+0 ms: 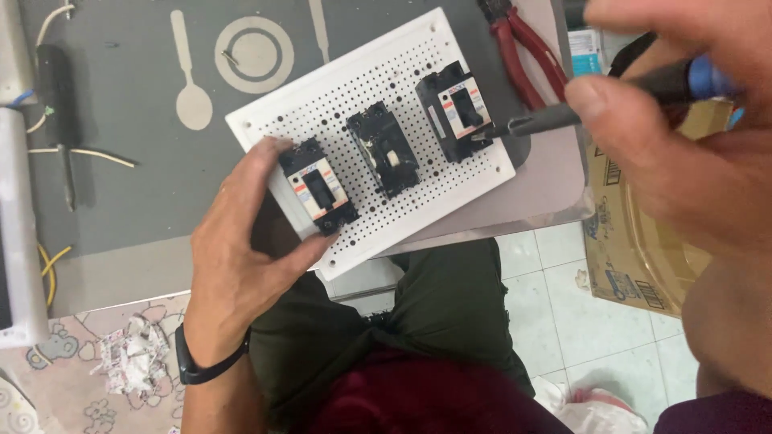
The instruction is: The person assembles electrical components on a white perforated board. They use a screwdriver to tighten screws on circuit breakers and a black electrical component, securing them to the board.
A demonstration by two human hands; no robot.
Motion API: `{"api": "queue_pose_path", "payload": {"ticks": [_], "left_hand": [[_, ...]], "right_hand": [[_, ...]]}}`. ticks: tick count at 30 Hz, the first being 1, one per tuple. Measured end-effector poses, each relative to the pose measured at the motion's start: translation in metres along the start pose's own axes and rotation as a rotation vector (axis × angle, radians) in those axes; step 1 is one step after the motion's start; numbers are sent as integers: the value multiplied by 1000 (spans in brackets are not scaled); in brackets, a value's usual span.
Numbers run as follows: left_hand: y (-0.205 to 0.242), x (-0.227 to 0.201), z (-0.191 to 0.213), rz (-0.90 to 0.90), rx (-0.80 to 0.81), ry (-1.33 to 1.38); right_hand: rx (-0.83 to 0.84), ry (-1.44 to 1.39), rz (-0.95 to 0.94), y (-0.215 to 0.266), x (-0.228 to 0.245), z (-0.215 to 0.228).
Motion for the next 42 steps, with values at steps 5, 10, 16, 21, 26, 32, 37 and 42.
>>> {"api": "queue_pose_path", "payload": {"ticks": [5, 10, 16, 21, 26, 32, 37, 42], "left_hand": [[-1, -1, -1, 55, 28, 37], [3, 5, -3, -1, 9, 59], [4, 2, -1, -115, -7, 88], [8, 5, -7, -197, -59, 28], [5, 0, -6, -234, -65, 68], [5, -1, -6, -211, -75, 62], [5, -2, -6, -207, -83, 45], [5, -1, -5, -239, -68, 45]], "right_hand": [[-42, -107, -209, 24, -4, -10], [9, -211, -337, 22, 11, -19], [-4, -160, -151, 32, -15, -28], [-45, -94, -110, 31, -12, -19], [-74, -64, -58, 23, -3, -15], [-99, -15, 35, 10, 5, -11], [-98, 50, 45, 6, 3, -12], [-155, 65, 130, 7, 2, -10]]}}
Point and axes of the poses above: each hand's wrist, its own y-axis away from the middle knuckle, its own z-axis out of the back of the hand, x = y × z, the point moved 3 cm from there along -y, towards the middle knuckle, and after that the axes turned 3 degrees about x, right-handed, at the moved point
